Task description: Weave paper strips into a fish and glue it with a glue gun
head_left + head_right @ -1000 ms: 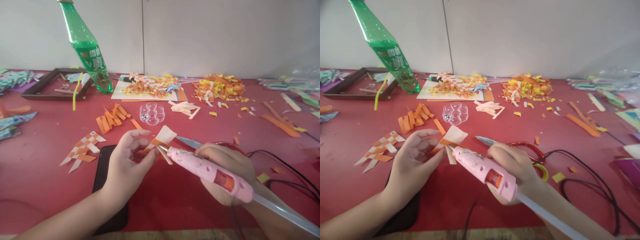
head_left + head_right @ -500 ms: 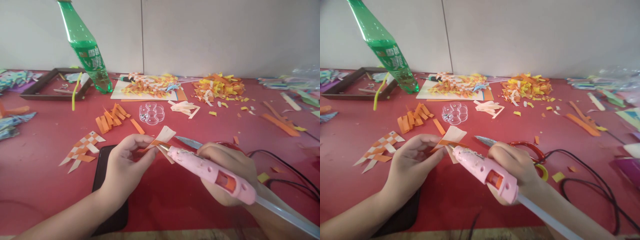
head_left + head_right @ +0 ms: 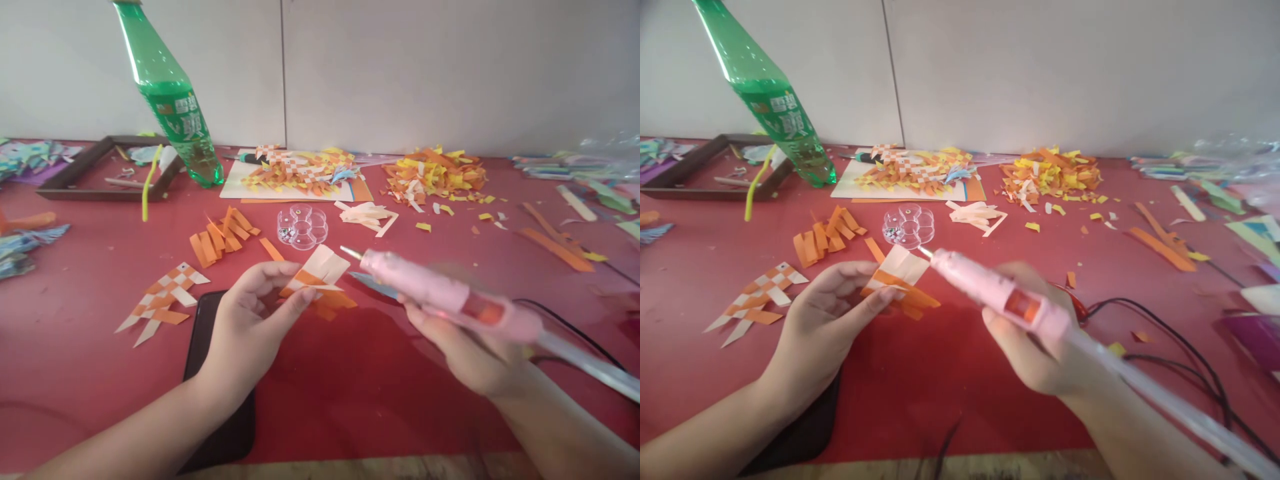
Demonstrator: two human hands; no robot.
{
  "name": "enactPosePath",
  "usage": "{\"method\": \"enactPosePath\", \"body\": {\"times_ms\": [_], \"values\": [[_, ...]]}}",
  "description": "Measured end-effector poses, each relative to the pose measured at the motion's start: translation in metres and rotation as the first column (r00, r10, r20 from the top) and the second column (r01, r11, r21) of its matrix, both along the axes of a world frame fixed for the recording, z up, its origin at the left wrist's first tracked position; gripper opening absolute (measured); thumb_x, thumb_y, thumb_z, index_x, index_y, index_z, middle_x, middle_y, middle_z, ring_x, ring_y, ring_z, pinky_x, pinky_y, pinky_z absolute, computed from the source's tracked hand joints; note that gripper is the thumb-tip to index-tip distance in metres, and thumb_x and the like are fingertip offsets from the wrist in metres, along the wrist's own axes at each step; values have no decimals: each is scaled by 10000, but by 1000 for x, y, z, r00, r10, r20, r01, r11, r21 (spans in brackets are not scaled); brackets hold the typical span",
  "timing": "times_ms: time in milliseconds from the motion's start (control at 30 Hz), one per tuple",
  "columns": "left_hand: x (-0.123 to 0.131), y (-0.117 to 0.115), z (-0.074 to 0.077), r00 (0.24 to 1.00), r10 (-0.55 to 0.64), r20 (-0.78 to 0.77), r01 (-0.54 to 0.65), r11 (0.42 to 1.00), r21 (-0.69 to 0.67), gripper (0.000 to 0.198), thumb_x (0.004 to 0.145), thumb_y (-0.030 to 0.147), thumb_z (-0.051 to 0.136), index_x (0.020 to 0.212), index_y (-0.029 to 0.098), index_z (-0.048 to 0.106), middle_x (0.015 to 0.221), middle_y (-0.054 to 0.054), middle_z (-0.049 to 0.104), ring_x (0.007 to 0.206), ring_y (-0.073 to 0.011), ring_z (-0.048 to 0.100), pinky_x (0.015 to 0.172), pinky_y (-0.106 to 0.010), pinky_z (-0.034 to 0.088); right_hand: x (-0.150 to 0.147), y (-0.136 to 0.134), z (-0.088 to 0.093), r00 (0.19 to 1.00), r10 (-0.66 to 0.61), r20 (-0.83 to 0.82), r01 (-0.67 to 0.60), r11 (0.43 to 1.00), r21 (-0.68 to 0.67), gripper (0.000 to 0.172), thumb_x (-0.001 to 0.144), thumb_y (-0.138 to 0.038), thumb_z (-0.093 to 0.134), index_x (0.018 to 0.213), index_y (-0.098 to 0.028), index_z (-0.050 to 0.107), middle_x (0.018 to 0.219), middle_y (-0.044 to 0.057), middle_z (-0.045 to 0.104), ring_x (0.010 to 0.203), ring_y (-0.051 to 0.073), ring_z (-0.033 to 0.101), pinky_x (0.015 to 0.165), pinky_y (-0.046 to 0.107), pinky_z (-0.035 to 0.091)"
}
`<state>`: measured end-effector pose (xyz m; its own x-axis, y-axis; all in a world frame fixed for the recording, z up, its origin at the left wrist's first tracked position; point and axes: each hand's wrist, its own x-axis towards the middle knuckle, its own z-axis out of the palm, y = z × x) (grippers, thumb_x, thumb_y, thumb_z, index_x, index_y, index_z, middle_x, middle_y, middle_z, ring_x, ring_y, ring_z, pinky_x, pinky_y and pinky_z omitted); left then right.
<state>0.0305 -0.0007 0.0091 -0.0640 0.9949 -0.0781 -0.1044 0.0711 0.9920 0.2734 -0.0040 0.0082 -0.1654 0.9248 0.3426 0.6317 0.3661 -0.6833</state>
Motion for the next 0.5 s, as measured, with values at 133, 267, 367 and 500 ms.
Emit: {"method": "enactPosePath", "body": {"times_ms": [133, 267, 367, 500], "values": [[-3, 1, -5, 999, 3, 32, -3, 1000, 14, 263, 760, 283, 796, 984, 252, 662, 815, 49, 727, 779, -98, 715, 713, -157, 566, 0, 11, 0, 978, -153, -144, 110, 958, -266, 367, 948, -527, 445, 876, -208, 613, 711, 37, 653, 642, 173, 643, 602, 295, 525], [-4, 0, -5, 998, -2, 59, 2, 1000, -4, 255, 763, 284, 796, 978, 246, 663, 786, 50, 720, 761, -85, 711, 697, -129, 552, 2, 24, 7, 927, -374, 31, 370, 897, -242, 429, 821, -634, 572, 717, -218, 555, 555, 5, 604, 483, 161, 584, 470, 272, 429], [-3, 1, -6, 995, 5, 99, -4, 1000, -11, 230, 770, 282, 790, 960, 247, 664, 816, 56, 717, 760, -76, 706, 702, -125, 552, 5, 31, 11, 900, -399, 174, 433, 863, -260, 490, 806, -657, 555, 596, -231, 432, 455, -26, 510, 386, 129, 485, 420, 258, 344], [-1, 3, -6, 985, -14, 171, 18, 1000, -23, 191, 793, 260, 771, 949, 245, 661, 845, 57, 719, 774, -69, 702, 728, -125, 551, 12, 37, 4, 833, -307, 461, 434, 878, -200, 496, 912, -587, 405, 570, -228, 412, 496, 9, 513, 471, 164, 506, 476, 279, 337]]}}
